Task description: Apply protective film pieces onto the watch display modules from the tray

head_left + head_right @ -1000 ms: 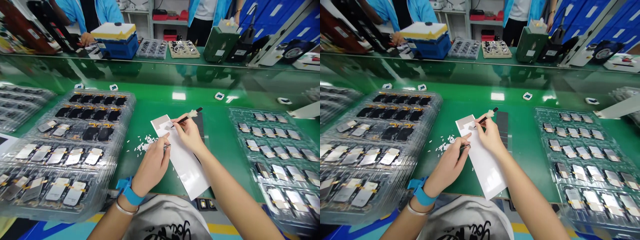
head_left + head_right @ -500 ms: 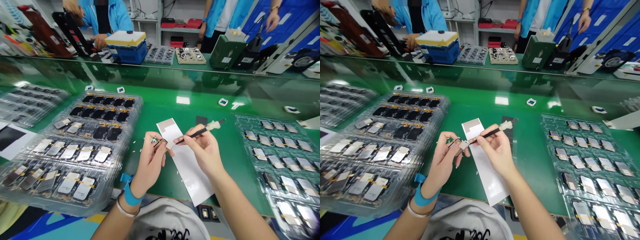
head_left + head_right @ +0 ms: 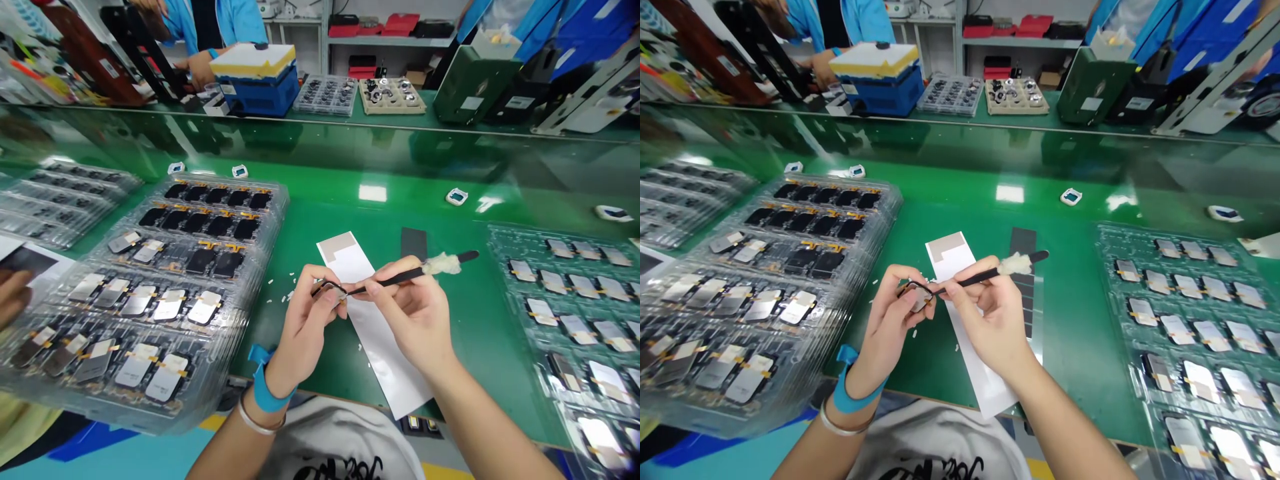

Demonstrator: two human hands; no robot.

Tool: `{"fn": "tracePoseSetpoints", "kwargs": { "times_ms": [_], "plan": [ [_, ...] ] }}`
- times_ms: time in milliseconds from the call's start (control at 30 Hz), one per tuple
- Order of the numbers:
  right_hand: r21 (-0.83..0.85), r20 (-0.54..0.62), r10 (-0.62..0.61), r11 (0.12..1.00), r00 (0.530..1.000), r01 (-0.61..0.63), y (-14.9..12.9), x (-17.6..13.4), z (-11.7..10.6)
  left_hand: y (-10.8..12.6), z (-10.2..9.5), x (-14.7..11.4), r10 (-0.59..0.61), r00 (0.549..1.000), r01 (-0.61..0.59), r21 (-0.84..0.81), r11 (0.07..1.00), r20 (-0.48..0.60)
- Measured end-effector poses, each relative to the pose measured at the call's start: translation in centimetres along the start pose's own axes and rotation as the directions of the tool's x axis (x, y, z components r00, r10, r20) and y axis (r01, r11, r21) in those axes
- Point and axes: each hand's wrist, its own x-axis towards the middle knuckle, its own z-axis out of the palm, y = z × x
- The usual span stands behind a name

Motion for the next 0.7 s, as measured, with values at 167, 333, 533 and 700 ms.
{"fn": "tracePoseSetpoints", "kwargs": {
  "times_ms": [167,333,533,700],
  "plan": [
    [0.018,-0.004,-0.012,1.0,1.0,0.012,0.21,-0.11,-0.05,-0.13,-0.02,0.0,-0.016,1.0,0.016,-0.02,1.0,-0.005],
    [0.033,0.007,-0.029,0.999,1.0,0.029,0.17,-0.08,-0.05,-0.18,-0.1,0.02,-0.017,1.0,0.017,-0.025,1.0,-0.005],
    [0.034,0.005,-0.015,0.999,1.0,0.014,0.05,-0.08,-0.01,-0.02,-0.07,0.05,-0.028,1.0,0.028,-0.033,0.999,0.002],
    [0.029,0.001,-0.027,0.999,1.0,0.026,0.03,-0.07,0.0,-0.04,-0.14,0.14,-0.025,1.0,0.025,-0.033,0.999,-0.001]
  ]
}}
